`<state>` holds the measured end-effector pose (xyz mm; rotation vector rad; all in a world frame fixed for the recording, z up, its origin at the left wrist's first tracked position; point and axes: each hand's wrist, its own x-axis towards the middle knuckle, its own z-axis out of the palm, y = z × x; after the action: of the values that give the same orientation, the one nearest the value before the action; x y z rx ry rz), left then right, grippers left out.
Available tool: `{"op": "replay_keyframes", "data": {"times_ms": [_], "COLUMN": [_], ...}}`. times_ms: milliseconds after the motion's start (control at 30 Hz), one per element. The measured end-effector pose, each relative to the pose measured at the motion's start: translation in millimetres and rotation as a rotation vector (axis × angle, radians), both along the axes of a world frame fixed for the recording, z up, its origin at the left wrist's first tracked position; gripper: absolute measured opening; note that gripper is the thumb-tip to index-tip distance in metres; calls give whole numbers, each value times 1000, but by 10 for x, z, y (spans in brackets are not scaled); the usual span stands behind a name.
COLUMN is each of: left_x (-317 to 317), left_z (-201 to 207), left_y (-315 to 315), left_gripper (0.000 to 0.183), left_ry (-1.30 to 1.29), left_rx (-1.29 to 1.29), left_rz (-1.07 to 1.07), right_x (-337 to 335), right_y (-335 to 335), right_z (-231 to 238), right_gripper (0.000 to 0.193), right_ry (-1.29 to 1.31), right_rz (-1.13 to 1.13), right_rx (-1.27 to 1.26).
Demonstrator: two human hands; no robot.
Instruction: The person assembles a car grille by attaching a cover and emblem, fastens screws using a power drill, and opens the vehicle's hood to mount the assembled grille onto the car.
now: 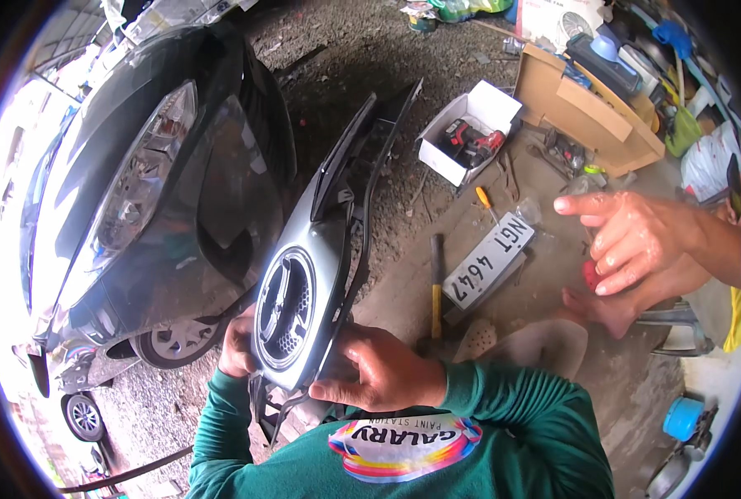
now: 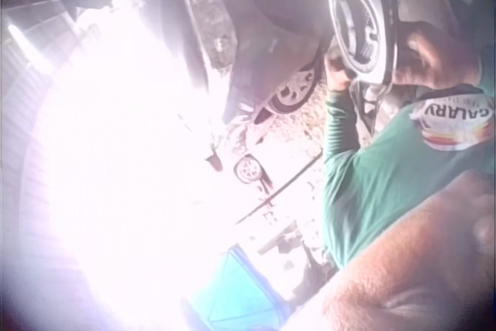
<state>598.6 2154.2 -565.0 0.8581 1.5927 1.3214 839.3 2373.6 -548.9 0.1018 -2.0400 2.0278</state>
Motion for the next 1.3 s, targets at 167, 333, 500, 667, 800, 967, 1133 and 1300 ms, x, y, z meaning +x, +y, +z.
{"op": "replay_keyframes", "data": {"times_ms": [167, 333, 500, 667, 800, 967, 1133, 1300], "left_x": [-62, -84, -42, -67, -32, -78, -192, -71], "left_z": [-64, 3, 29, 11, 47, 99, 75, 153], "left_y": [55, 70, -122, -212, -155, -156, -83, 13], "left_gripper": [98, 95, 93, 65, 67, 94, 104, 96], "left_ry": [113, 230, -19, 44, 64, 75, 251, 270], "left_rx": [199, 241, 90, 24, 111, 143, 255, 235], "left_rz": [10, -15, 160, 164, 139, 63, -8, 25], "right_x": [-15, -14, -99, -181, -218, -184, -168, -96], "right_y": [17, 21, -35, -29, -62, -57, -44, 113], "right_z": [-20, 46, 203, 357, 308, 307, 112, 22], "right_gripper": [61, 61, 54, 50, 50, 48, 52, 53], "right_ry": [47, 73, 115, 197, 230, 80, 82, -28], "right_rz": [-17, -71, -95, -103, -87, -24, -1, 38], "right_rx": [-30, -38, 40, 55, -7, -21, -50, -72]}}
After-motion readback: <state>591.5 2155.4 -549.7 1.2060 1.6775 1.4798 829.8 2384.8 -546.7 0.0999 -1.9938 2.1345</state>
